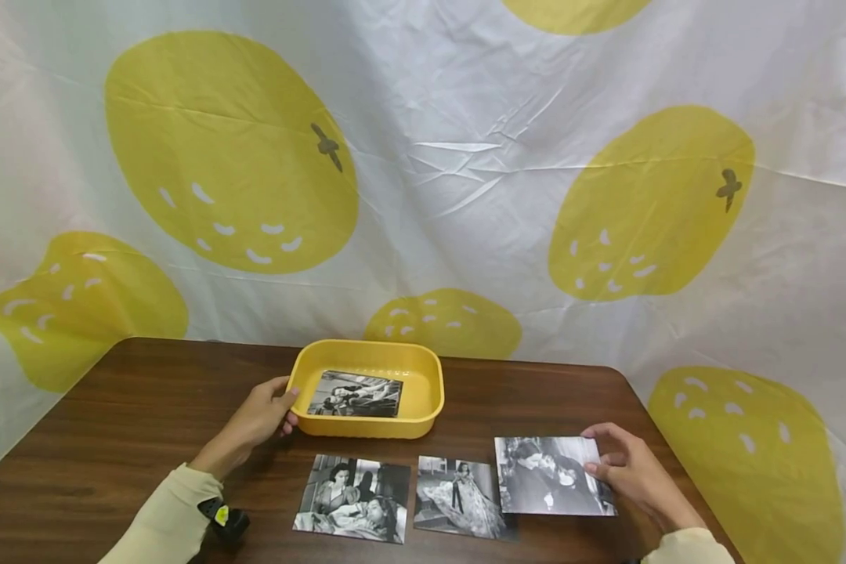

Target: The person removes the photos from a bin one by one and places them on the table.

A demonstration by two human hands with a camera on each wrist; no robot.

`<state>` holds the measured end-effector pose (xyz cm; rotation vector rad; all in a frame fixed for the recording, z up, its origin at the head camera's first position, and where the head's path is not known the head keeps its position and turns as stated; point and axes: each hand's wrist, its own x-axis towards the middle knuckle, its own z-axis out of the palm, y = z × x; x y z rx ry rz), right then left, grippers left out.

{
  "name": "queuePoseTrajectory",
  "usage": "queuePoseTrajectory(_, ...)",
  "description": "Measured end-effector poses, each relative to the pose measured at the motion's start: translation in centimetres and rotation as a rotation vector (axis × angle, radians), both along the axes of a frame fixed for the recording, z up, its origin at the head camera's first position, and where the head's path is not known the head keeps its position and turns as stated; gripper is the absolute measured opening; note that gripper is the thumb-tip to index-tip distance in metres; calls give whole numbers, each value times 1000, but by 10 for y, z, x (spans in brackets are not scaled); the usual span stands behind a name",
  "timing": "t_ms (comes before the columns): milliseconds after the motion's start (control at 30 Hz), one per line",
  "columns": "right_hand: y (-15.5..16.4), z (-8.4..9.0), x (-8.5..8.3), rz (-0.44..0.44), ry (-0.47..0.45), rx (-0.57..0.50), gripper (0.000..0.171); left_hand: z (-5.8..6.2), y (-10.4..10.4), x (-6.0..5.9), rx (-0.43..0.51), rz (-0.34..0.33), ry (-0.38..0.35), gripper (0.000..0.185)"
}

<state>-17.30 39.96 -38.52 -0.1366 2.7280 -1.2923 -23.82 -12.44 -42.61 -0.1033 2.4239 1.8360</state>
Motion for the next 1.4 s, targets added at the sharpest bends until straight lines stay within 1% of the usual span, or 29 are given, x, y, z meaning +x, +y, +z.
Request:
queuePoseTrajectory(100,9,-7,4,15,15,14,44,1,0,1,2,3,-1,47)
queuePoseTrajectory(233,22,-19,8,87,56,-3,32,0,0,0,-5,5,1,47)
queuePoseTrajectory(300,26,-24,8,106,64,-3,31,0,0,0,-8,7,3,47)
queuePoseTrajectory(367,30,-29,9,105,65,24,31,0,0,0,-8,6,4,47)
queuePoseTrajectory(400,30,-30,9,91,61,48,33,0,0,0,-6,5,5,47)
queuePoseTrajectory(500,29,-34,7,25,63,171,38,0,1,1,-3,4,1,47)
queuePoseTrajectory(533,28,-35,6,-8,56,211,39,0,1,2,-2,2,2,47)
queuePoseTrajectory(633,25,-37,4,-64,55,302,40,0,1,2,-5,4,1,47)
queuePoseTrajectory(700,24,-38,3,-91,53,338,40,0,1,2,-9,1,2,47)
queuePoseTrajectory(767,24,-39,2,-89,53,366,41,0,1,2,-11,3,2,47)
queuePoseTrajectory(933,23,-39,-1,-102,36,423,41,2,0,1,-11,5,-6,46)
queuePoseTrajectory(1033,22,-38,0,-108,48,440,42,3,0,2,-11,3,-2,46)
queuePoseTrajectory(1167,22,-37,1,-113,50,446,41,2,0,1,-8,0,3,46)
queuePoseTrajectory(1400,24,-39,1,-111,22,445,39,1,0,0,-11,4,-1,46)
